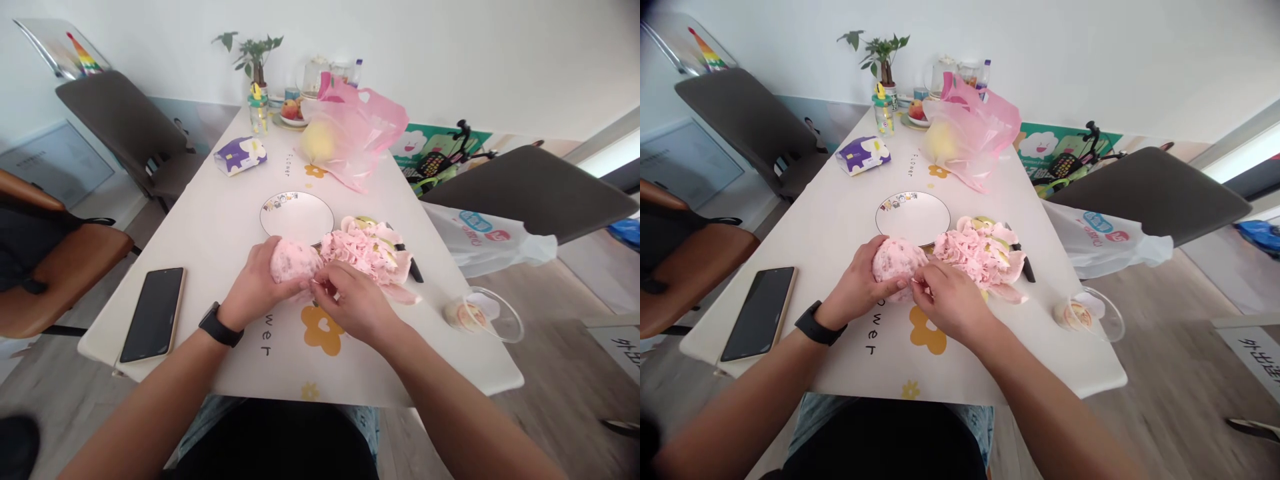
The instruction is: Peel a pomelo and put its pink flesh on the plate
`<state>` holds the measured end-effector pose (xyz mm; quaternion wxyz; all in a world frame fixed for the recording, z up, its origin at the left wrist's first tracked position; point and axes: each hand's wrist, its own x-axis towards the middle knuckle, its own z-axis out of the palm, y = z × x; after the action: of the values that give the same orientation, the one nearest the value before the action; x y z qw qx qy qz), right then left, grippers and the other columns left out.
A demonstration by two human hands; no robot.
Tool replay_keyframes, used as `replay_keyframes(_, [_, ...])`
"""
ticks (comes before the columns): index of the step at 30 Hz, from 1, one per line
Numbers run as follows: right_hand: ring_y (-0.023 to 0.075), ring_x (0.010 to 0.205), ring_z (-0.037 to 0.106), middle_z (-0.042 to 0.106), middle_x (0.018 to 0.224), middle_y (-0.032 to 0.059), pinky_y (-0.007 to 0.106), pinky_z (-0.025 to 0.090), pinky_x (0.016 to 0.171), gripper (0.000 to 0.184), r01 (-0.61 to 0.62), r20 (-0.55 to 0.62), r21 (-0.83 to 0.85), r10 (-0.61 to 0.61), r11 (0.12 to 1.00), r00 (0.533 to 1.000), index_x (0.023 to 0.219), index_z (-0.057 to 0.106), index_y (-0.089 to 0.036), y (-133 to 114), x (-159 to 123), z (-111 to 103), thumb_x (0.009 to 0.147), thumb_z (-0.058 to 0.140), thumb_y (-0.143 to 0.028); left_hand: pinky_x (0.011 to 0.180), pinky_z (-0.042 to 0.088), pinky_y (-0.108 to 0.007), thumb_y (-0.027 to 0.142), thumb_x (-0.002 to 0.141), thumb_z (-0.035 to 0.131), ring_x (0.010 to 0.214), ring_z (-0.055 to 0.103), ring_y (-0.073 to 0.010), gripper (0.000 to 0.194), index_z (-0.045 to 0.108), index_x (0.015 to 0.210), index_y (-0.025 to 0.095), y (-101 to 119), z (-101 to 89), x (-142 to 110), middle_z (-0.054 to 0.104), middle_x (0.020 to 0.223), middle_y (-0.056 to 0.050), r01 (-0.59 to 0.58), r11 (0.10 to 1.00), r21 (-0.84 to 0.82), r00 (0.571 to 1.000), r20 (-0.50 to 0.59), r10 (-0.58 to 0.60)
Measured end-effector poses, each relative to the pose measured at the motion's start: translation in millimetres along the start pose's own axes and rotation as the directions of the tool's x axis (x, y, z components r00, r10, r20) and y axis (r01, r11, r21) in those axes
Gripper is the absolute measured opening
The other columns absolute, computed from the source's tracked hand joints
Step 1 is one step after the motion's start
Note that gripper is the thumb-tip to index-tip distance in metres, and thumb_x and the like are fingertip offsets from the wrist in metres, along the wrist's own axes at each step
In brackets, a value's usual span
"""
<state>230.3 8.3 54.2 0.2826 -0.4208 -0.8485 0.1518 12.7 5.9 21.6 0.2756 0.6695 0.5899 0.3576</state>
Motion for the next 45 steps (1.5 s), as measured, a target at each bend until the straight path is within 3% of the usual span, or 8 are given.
replay_keyframes(6, [0.0165, 0.069, 0.059, 0.065, 0.076, 0.0015, 0.03, 0.045, 0.061, 0.018, 0.145, 0.056, -0.058, -0.142, 0.988, 0.988, 0.079, 0.056, -0.023, 7, -2, -2, 0.097, 0.055, -0.019, 0.114, 0.045, -0.058, 0.065, 0.077, 0.079, 0.139, 0.05, -0.0376, 0.088, 0.044, 0.148, 0.025, 3, 0.8, 0, 0.056, 0.143, -0.015, -0.032, 0.999, 0.011, 0.999, 0.006, 0.032])
replay_keyframes(12, [0.0195, 0.077, 0.067, 0.073, 0.087, 0.0062, 0.032, 0.051, 0.063, 0.016, 0.258, -0.01, -0.17, -0.263, 0.951, 0.965, 0.088, 0.062, -0.022, 15, -10, 3, 0.102, 0.053, -0.021, 0.115, 0.045, -0.057, 0.064, 0.076, 0.08, 0.14, 0.05, -0.0371, 0.091, 0.043, 0.149, 0.023, 2, 0.8, 0, 0.055, 0.143, -0.016, -0.016, 1.0, 0.013, 1.0, 0.006, 0.016])
replay_keyframes(16, [0.0221, 0.09, 0.07, 0.074, 0.1, 0.0099, 0.034, 0.057, 0.071, 0.01, 0.196, -0.059, -0.119, -0.204, 0.973, 0.977, 0.099, 0.064, -0.022, 14, -10, 3, 0.103, 0.056, -0.024, 0.115, 0.045, -0.058, 0.064, 0.076, 0.08, 0.141, 0.049, -0.0375, 0.091, 0.043, 0.149, 0.024, 1, 0.4, 0, 0.055, 0.145, -0.017, -0.002, 1.0, -0.006, 1.0, 0.0, 0.002])
replay_keyframes(21, [0.0202, 0.081, 0.068, 0.071, 0.089, 0.0066, 0.033, 0.053, 0.067, 0.015, 0.166, 0.049, -0.069, -0.163, 0.984, 0.985, 0.091, 0.063, -0.021, 9, -3, -4, 0.103, 0.054, -0.024, 0.115, 0.045, -0.057, 0.063, 0.077, 0.08, 0.14, 0.05, -0.0375, 0.09, 0.044, 0.148, 0.024, 3, -0.2, 0, 0.055, 0.144, -0.017, -0.01, 1.0, 0.003, 1.0, 0.006, 0.01])
replay_keyframes(30, [0.0178, 0.069, 0.063, 0.069, 0.08, 0.0038, 0.03, 0.046, 0.059, 0.016, 0.306, 0.056, -0.166, -0.3, 0.938, 0.952, 0.083, 0.061, -0.02, 12, -5, -3, 0.097, 0.057, -0.015, 0.113, 0.046, -0.057, 0.066, 0.077, 0.078, 0.139, 0.05, -0.0379, 0.091, 0.044, 0.148, 0.023, 2, 1.6, 1, 0.056, 0.143, -0.017, -0.013, 1.0, 0.011, 1.0, -0.002, 0.013])
replay_keyframes(36, [0.0192, 0.084, 0.069, 0.073, 0.097, 0.0071, 0.03, 0.054, 0.067, 0.005, 0.256, -0.011, -0.113, -0.258, 0.96, 0.966, 0.101, 0.064, -0.019, 14, -9, 1, 0.101, 0.059, -0.02, 0.114, 0.046, -0.056, 0.065, 0.078, 0.077, 0.139, 0.051, -0.0372, 0.088, 0.046, 0.148, 0.021, 0, -0.6, 3, 0.056, 0.144, -0.017, -0.006, 1.0, -0.01, 1.0, -0.003, 0.006])
replay_keyframes(40, [0.0199, 0.083, 0.068, 0.072, 0.093, 0.0068, 0.031, 0.053, 0.068, 0.009, 0.299, 0.024, -0.162, -0.3, 0.94, 0.954, 0.097, 0.064, -0.019, 13, -5, 1, 0.1, 0.056, -0.016, 0.115, 0.045, -0.056, 0.064, 0.078, 0.078, 0.14, 0.05, -0.037, 0.09, 0.044, 0.149, 0.02, 2, -0.3, 2, 0.056, 0.145, -0.017, 0.002, 1.0, -0.002, 1.0, 0.002, -0.002])
replay_keyframes(45, [0.0177, 0.068, 0.061, 0.068, 0.079, 0.0043, 0.03, 0.043, 0.059, 0.014, 0.298, 0.058, -0.29, -0.294, 0.909, 0.954, 0.084, 0.062, -0.02, 11, -2, 0, 0.094, 0.054, -0.014, 0.113, 0.047, -0.056, 0.065, 0.077, 0.079, 0.138, 0.051, -0.0371, 0.091, 0.044, 0.149, 0.021, 4, 0.7, 2, 0.056, 0.143, -0.018, -0.01, 1.0, 0.021, 1.0, 0.012, 0.01])
